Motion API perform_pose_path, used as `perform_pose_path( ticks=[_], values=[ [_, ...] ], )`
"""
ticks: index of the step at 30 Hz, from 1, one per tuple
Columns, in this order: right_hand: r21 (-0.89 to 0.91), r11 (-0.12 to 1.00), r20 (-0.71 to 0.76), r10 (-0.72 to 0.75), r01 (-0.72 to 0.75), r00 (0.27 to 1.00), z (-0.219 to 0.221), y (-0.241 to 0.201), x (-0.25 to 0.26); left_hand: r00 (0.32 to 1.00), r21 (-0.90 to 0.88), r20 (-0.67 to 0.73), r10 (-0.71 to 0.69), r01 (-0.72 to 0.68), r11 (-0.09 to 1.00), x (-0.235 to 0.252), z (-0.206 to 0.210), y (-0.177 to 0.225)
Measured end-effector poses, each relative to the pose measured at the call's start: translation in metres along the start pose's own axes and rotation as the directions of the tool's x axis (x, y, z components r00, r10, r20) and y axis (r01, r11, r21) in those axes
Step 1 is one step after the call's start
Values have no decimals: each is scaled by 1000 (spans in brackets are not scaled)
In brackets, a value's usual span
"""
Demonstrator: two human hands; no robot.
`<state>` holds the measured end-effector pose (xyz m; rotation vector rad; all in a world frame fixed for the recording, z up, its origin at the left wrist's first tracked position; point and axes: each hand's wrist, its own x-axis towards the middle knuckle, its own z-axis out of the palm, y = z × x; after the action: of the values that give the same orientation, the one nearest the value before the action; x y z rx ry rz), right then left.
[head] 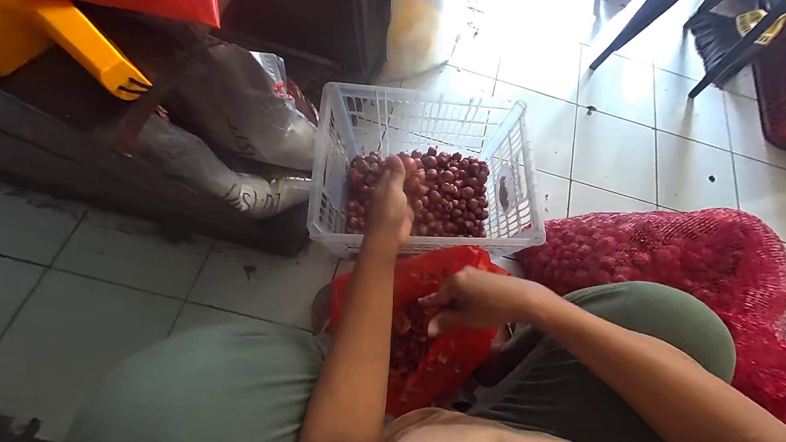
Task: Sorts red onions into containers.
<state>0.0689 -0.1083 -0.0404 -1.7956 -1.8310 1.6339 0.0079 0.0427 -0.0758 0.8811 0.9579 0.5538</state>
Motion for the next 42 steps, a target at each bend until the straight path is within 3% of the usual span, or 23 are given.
perform_pose_path(
  ticks=[2, 5, 9, 13, 16, 20, 24, 27, 29, 31, 34, 38, 40, 42],
  values=[
    [51, 994, 161, 84, -93, 983, 7, -2, 5, 994, 268, 92, 62, -85, 960, -1, -8, -2],
    [422, 897, 44, 127, -134, 991, 3, 6, -8, 976, 435, 182, 117, -187, 881, -3, -14, 6],
    [869, 491, -128, 101, 63, 987, -20, 20, -21, 913, 406, 395, 105, -276, 871, -24, -11, 21],
    [934, 211, -310, 73, 289, 948, -31, 21, -31, 790, 318, 591, 165, -416, 852, -55, -10, 21],
    [915, 142, -395, 136, 377, 908, -32, 9, -40, 705, 324, 663, 251, -573, 753, -77, -16, 14],
    [872, 183, -485, 191, 455, 853, -21, -7, -44, 646, 382, 601, 472, -750, 540, -97, -11, 3],
    [818, 337, -547, 207, 466, 811, -18, -10, -53, 665, 289, 549, 506, -719, 632, -109, -16, 1],
    [716, 487, -638, 166, 500, 752, -11, -8, -58, 777, 176, 491, 393, -530, 829, -122, -19, 1],
    [605, 605, -714, 124, 518, 689, -2, -9, -57, 846, 38, 463, 263, -315, 948, -131, -20, -2],
    [541, 665, -744, 92, 516, 662, 6, -11, -55, 902, -130, 417, 114, -65, 989, -142, -22, -6],
    [489, 692, -745, 16, 531, 667, 10, -10, -53, 936, -209, 352, 0, 78, 975, -148, -28, -13],
    [558, 682, -699, 81, 472, 711, 16, -19, -50, 932, -196, 353, 79, -8, 980, -145, -34, -24],
    [564, 686, -691, 89, 459, 717, 18, -19, -48, 903, -137, 380, 201, -160, 978, -141, -37, -31],
    [479, 728, -748, 47, 490, 662, 24, -15, -47, 844, -29, 406, 352, -372, 928, -137, -40, -37]
  ],
)
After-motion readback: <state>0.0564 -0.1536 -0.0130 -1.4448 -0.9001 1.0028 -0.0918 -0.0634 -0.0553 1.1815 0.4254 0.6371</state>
